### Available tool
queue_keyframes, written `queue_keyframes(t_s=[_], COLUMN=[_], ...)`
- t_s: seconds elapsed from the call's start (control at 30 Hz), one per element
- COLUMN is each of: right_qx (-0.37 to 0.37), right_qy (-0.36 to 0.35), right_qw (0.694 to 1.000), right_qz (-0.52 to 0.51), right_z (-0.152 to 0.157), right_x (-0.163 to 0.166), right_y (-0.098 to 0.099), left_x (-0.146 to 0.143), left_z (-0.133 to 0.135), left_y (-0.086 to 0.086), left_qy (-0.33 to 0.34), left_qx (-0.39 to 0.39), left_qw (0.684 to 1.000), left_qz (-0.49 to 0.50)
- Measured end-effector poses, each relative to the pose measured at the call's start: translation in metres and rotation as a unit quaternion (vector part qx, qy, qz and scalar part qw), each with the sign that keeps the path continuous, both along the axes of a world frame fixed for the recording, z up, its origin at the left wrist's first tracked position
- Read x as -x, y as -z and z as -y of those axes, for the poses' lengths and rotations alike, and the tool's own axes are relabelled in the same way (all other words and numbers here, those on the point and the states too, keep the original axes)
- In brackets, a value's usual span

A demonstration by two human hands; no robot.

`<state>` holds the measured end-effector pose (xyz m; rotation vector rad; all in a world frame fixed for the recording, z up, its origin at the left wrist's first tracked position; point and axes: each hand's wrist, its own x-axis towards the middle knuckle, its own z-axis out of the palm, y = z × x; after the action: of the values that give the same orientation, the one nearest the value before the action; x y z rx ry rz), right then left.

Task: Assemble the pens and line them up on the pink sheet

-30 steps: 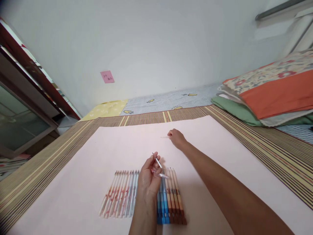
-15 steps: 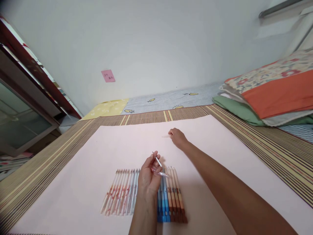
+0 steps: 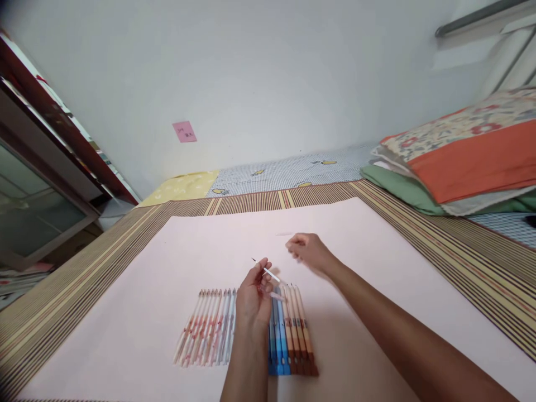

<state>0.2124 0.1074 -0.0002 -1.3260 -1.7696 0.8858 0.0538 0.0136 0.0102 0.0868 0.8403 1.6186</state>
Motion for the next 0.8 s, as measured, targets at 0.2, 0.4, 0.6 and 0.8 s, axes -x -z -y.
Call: queue_keyframes(t_s=[0.2, 0.4, 0.6, 0.8], right_qx=[0.172, 0.019, -0.129, -0.15], right_qy=[-0.181, -0.11, 0.044, 0.045], right_qw=[0.963, 0.993, 0.974, 0.965], right_qz=[-0.106, 0.037, 0.18, 0.209], right_z=[0.057, 0.027, -0.038, -0.056], right_x=[0.023, 0.009, -0.008, -0.006], right_y=[-0.02, -0.013, 0.011, 0.039], left_x=[-0.006, -0.004, 0.006, 0.009], left_z=[0.001, 0.001, 0.001, 0.001], left_y=[0.005, -0.001, -0.001, -0.003], left_qy=[-0.002, -0.007, 0.012, 0.009], left_qx=[-0.023, 0.006, 0.027, 0.028], left_qw=[0.999, 0.999, 0.986, 0.981], left_qz=[-0.031, 0.041, 0.167, 0.19])
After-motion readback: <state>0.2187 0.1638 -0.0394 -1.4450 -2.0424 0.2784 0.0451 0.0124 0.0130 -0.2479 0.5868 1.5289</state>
